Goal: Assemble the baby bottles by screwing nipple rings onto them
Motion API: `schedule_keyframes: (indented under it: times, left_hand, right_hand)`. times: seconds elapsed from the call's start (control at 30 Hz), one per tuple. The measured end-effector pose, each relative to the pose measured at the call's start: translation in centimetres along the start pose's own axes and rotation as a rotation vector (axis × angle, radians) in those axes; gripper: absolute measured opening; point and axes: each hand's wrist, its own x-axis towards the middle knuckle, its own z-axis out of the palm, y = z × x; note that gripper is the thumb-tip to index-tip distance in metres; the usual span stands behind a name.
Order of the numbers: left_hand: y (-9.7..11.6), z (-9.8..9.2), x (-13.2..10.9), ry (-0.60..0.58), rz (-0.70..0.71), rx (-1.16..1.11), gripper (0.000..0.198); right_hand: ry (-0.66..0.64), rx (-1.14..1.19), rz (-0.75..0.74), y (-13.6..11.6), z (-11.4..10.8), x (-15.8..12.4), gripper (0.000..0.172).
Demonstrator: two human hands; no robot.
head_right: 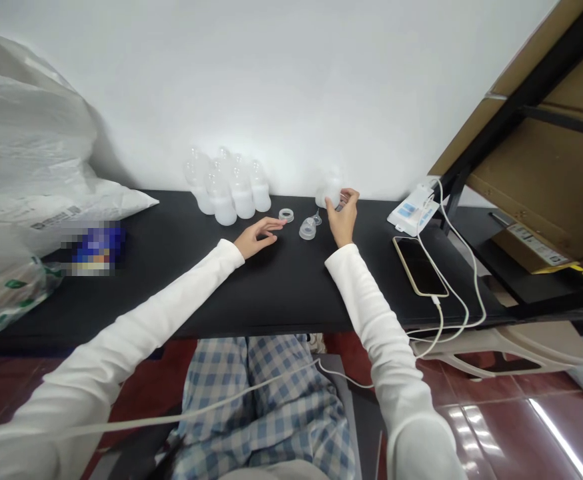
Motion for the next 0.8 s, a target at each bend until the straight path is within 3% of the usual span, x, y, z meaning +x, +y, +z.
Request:
schedule_keyframes:
  times: [0.4,0.8]
  left_hand:
    - [0.0,0.1,0.0,0.014,-0.034,-0.016,0.036]
    - [-0.4,0.2,0.1,0.023,-0.044,0.001,0.034]
  right_hand:
    - [-0.13,-0.308,-0.042,2.6,0.1,-0.4,0.037]
    - [-0.199,-0.458,-0.111,2.3,0.0,-0.4,0.012]
